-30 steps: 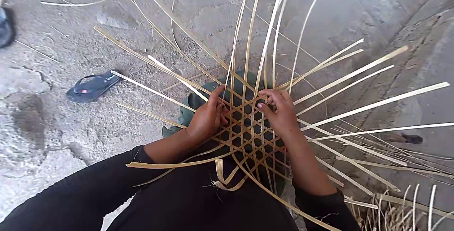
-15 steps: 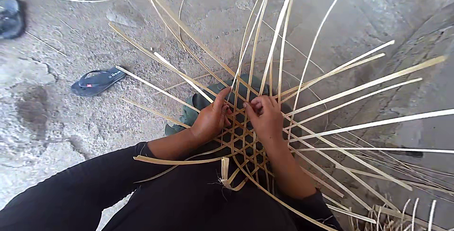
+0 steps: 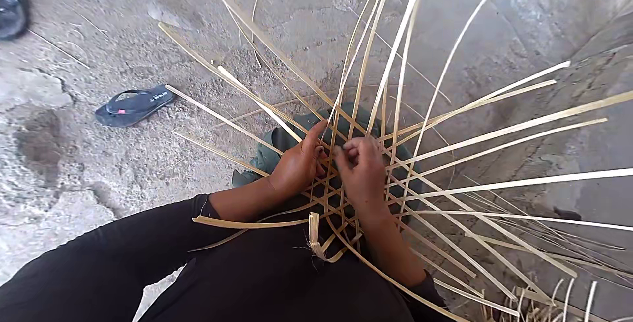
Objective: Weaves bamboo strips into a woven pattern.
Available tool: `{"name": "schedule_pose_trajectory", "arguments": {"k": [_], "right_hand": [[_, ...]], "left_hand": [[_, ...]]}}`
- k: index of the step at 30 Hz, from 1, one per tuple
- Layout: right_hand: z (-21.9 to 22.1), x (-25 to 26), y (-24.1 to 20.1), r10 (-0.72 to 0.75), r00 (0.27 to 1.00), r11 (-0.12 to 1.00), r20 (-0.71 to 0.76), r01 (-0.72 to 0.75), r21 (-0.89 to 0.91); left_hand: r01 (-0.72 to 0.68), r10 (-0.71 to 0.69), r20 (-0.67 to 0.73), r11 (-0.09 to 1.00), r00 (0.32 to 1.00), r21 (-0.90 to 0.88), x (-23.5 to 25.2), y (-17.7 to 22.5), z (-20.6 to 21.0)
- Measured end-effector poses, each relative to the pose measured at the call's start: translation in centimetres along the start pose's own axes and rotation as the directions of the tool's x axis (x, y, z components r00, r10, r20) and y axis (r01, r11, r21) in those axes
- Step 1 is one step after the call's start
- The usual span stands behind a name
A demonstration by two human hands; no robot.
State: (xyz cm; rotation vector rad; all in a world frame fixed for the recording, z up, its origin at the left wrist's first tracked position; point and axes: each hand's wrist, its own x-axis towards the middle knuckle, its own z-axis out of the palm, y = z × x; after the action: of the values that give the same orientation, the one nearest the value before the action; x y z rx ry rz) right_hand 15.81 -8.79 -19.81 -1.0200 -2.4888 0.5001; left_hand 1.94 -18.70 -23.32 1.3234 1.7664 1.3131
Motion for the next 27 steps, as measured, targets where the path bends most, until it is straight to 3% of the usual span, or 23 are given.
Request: {"name": "schedule_pose_trajectory", "arguments": {"k": [8,10,13,17,20,23,25,27], "right_hand": [[2.1,-0.6,0.4,0.002,0.999,0.998,-0.038,0.0,0.058],[0.4,0.2,0.0,0.054,0.992,0.997,0.117,-0.06,0.048],[-4.0,4.3,-1.2,0.131,0.917,0.979,0.378,-0.179,0.094],[-3.8,11.3,-0.9,-0.137,0.931,0.885,0.338,-0.038,0.464],[-3.0,13.3,-2.6,-0.372,0.785,0.814,0.495,0.02,0.58],[-6.5,11.8,-6.9,-0.377,0.553,0.884,0.743,-0.025,0.467],[-6.8,11.5,-7.0,-0.368,0.494,0.897,0.788,-0.035,0.441],[-3.5,13.3,-5.4,-0.391,0.509,0.866,0.767,-0.079,0.493]], "left_hand": [[-0.018,0.018,0.005,0.999,1.0,0.036,0.1,-0.3,0.2],[-0.022,0.021,0.01,1.0,1.0,0.014,0.1,-0.4,0.2],[-0.046,0.046,0.003,0.999,0.999,0.002,0.0,-0.6,0.2],[-0.149,0.152,-0.028,0.986,0.988,0.069,-0.5,-1.3,0.7],[-0.236,0.249,-0.062,0.957,0.967,0.171,-0.8,-1.4,0.9],[-0.238,0.258,-0.083,0.952,0.963,0.19,-0.8,-1.1,0.8],[-0.213,0.229,-0.082,0.962,0.97,0.171,-0.9,-1.1,0.7],[-0.187,0.198,-0.069,0.972,0.978,0.141,-0.9,-1.1,0.4]]}}
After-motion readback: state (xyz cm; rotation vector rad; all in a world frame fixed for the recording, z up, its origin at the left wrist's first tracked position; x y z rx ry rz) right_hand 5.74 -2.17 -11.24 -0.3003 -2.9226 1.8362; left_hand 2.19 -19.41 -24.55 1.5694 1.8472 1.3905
